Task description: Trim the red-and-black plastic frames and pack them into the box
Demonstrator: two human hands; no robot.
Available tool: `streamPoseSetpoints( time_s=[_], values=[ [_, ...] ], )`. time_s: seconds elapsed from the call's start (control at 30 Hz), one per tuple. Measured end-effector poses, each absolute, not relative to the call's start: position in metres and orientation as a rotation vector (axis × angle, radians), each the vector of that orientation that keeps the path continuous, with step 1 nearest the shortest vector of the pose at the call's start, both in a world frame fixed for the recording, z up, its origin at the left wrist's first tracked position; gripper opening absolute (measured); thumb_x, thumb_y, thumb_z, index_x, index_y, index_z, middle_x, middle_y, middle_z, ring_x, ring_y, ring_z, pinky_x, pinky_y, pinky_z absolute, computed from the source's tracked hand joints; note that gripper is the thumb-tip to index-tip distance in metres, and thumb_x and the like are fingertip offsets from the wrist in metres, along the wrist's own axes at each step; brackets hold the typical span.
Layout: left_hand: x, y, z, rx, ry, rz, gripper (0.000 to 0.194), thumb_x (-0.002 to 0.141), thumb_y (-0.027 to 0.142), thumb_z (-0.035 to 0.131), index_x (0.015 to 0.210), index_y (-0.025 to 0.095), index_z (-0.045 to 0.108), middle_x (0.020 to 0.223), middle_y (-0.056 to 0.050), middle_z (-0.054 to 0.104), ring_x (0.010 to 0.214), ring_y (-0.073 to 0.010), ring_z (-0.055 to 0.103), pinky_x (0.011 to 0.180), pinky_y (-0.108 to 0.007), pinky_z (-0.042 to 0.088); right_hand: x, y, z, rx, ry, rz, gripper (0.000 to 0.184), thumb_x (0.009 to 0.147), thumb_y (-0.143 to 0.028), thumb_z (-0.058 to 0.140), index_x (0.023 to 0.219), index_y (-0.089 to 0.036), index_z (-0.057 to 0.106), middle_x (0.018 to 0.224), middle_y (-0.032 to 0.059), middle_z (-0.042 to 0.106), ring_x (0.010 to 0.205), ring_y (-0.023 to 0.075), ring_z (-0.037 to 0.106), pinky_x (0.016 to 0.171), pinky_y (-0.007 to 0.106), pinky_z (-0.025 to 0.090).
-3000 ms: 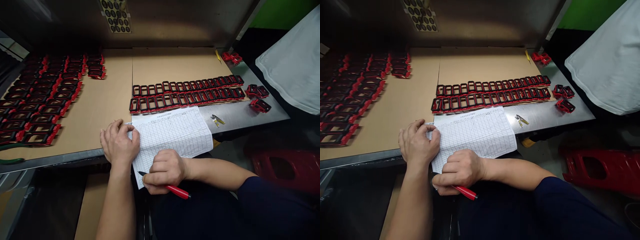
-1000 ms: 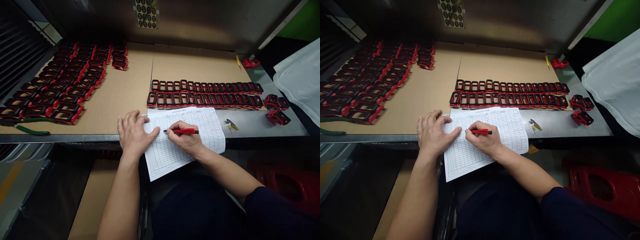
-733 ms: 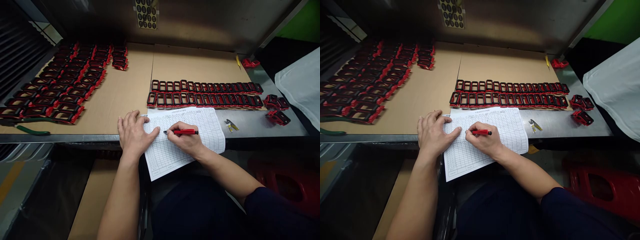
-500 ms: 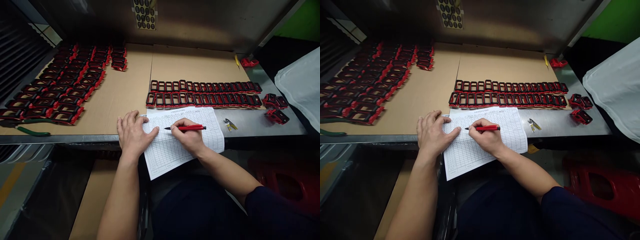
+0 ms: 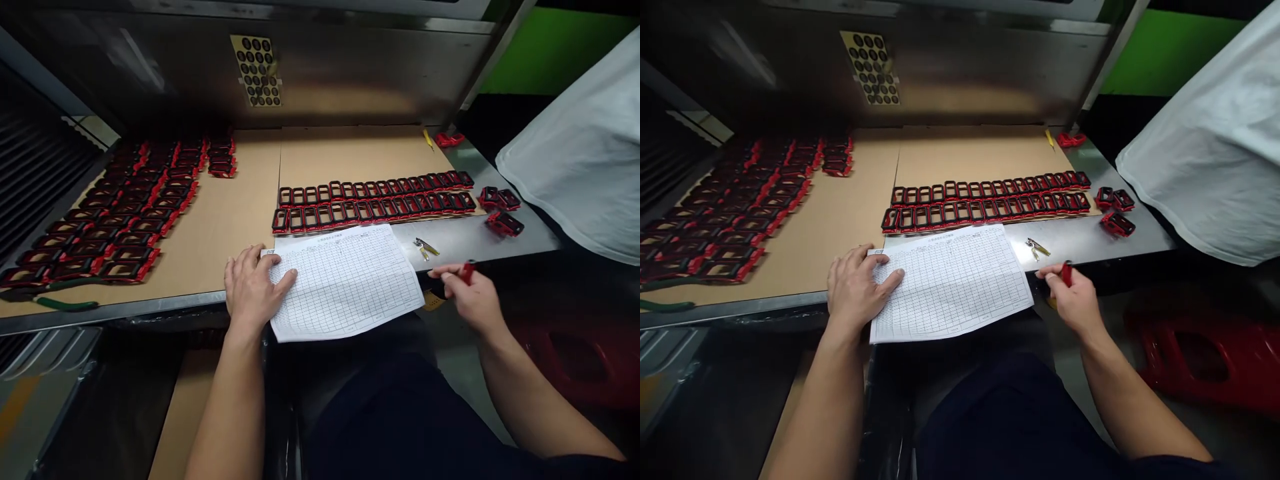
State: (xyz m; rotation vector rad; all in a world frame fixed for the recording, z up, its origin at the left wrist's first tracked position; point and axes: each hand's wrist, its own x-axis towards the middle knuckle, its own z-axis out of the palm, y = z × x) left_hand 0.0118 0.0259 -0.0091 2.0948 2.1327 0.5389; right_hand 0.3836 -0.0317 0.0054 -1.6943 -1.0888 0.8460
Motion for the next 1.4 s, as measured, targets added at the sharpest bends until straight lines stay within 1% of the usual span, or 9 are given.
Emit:
streamPoseSetpoints(
  time_s=[0.2, 0.3, 0.43, 0.57, 0.77, 0.93, 1.13, 1.27, 1.4],
  values=[
    [0.002, 0.026, -0.017, 2.204, 2.088, 0.557, 0.032, 0.088, 0.048, 0.061, 0.104, 0.021, 0.069, 0.145, -0.017, 0.057, 0.141, -0.038, 0.046, 0.122, -0.06, 0.025, 0.381, -0.041, -0.032, -1.723, -1.005, 1.297, 0.058, 0.071, -0.061, 0.075, 0.101, -0.011, 0.074, 0.052, -0.0037, 0.053, 0.047, 0.0111, 0.046, 0.048, 0.025, 0.037],
    [-0.001, 0.027, -0.02, 2.247, 2.057, 0.57, 0.032, 0.088, 0.048, 0.059, 0.103, 0.02, 0.068, 0.143, -0.017, 0.059, 0.139, -0.0381, 0.048, 0.12, -0.059, 0.028, 0.366, -0.03, -0.033, -1.625, -0.967, 1.392, 0.053, 0.065, -0.061, 0.082, 0.087, -0.013, 0.075, 0.061, 0.0004, 0.063, 0.052, 0.0127, 0.054, 0.052, 0.026, 0.043],
    [-0.004, 0.028, -0.022, 2.275, 2.013, 0.605, 0.033, 0.089, 0.049, 0.057, 0.101, 0.02, 0.068, 0.141, -0.017, 0.061, 0.137, -0.0381, 0.05, 0.12, -0.059, 0.029, 0.353, -0.017, -0.032, -1.549, -0.914, 1.473, 0.049, 0.059, -0.053, 0.09, 0.084, -0.013, 0.077, 0.085, 0.009, 0.077, 0.078, 0.0245, 0.072, 0.071, 0.033, 0.057],
    [-0.004, 0.028, -0.023, 2.201, 1.991, 0.7, 0.041, 0.085, 0.049, 0.059, 0.111, 0.018, 0.066, 0.137, -0.017, 0.064, 0.133, -0.0369, 0.054, 0.12, -0.056, 0.031, 0.347, -0.015, -0.034, -1.52, -0.864, 1.497, 0.05, 0.054, -0.047, 0.093, 0.086, -0.013, 0.078, 0.088, 0.0119, 0.079, 0.082, 0.0297, 0.075, 0.076, 0.038, 0.06],
    [0.005, 0.013, -0.023, 1.876, 2.101, 0.894, 0.077, 0.078, 0.05, 0.064, 0.141, 0.009, 0.049, 0.142, -0.024, 0.056, 0.135, -0.0412, 0.05, 0.116, -0.056, 0.038, 0.345, -0.026, -0.036, -1.479, -0.837, 1.466, 0.049, 0.053, -0.047, 0.094, 0.087, -0.016, 0.078, 0.093, 0.0099, 0.08, 0.092, 0.0327, 0.075, 0.084, 0.041, 0.061],
    [0.012, -0.009, -0.021, 1.496, 2.004, 1.197, 0.083, 0.074, 0.037, 0.071, 0.148, 0.014, 0.041, 0.134, -0.018, 0.063, 0.129, -0.0373, 0.057, 0.115, -0.054, 0.04, 0.344, -0.031, -0.03, -1.44, -0.827, 1.517, 0.053, 0.047, -0.046, 0.096, 0.086, -0.014, 0.078, 0.089, 0.0114, 0.08, 0.089, 0.0334, 0.076, 0.081, 0.041, 0.062],
    [0.01, -0.023, -0.017, 0.989, 1.69, 1.535, 0.081, 0.07, 0.037, 0.074, 0.142, 0.019, 0.044, 0.116, -0.011, 0.067, 0.108, -0.0233, 0.069, 0.101, -0.04, 0.053, 0.34, -0.031, -0.014, -1.367, -0.855, 1.597, 0.055, 0.048, -0.051, 0.096, 0.084, -0.014, 0.079, 0.082, 0.0098, 0.079, 0.082, 0.0308, 0.076, 0.081, 0.04, 0.061],
    [0.003, -0.028, -0.015, 0.931, 1.691, 1.515, 0.059, 0.066, 0.046, 0.075, 0.115, 0.015, 0.062, 0.095, -0.008, 0.069, 0.086, -0.0196, 0.071, 0.084, -0.035, 0.058, 0.336, -0.026, -0.005, -1.328, -0.883, 1.648, 0.053, 0.05, -0.05, 0.096, 0.085, -0.014, 0.079, 0.085, 0.0104, 0.079, 0.084, 0.0311, 0.076, 0.081, 0.041, 0.061],
    [-0.003, -0.026, -0.005, 0.955, 1.855, 1.545, 0.04, 0.073, 0.049, 0.068, 0.091, 0.015, 0.068, 0.081, -0.005, 0.069, 0.076, -0.019, 0.067, 0.076, -0.034, 0.056, 0.329, -0.017, 0.005, -1.322, -0.915, 1.685, 0.048, 0.053, -0.048, 0.095, 0.083, -0.014, 0.079, 0.083, 0.0099, 0.079, 0.082, 0.0297, 0.076, 0.079, 0.039, 0.061]
  ],
)
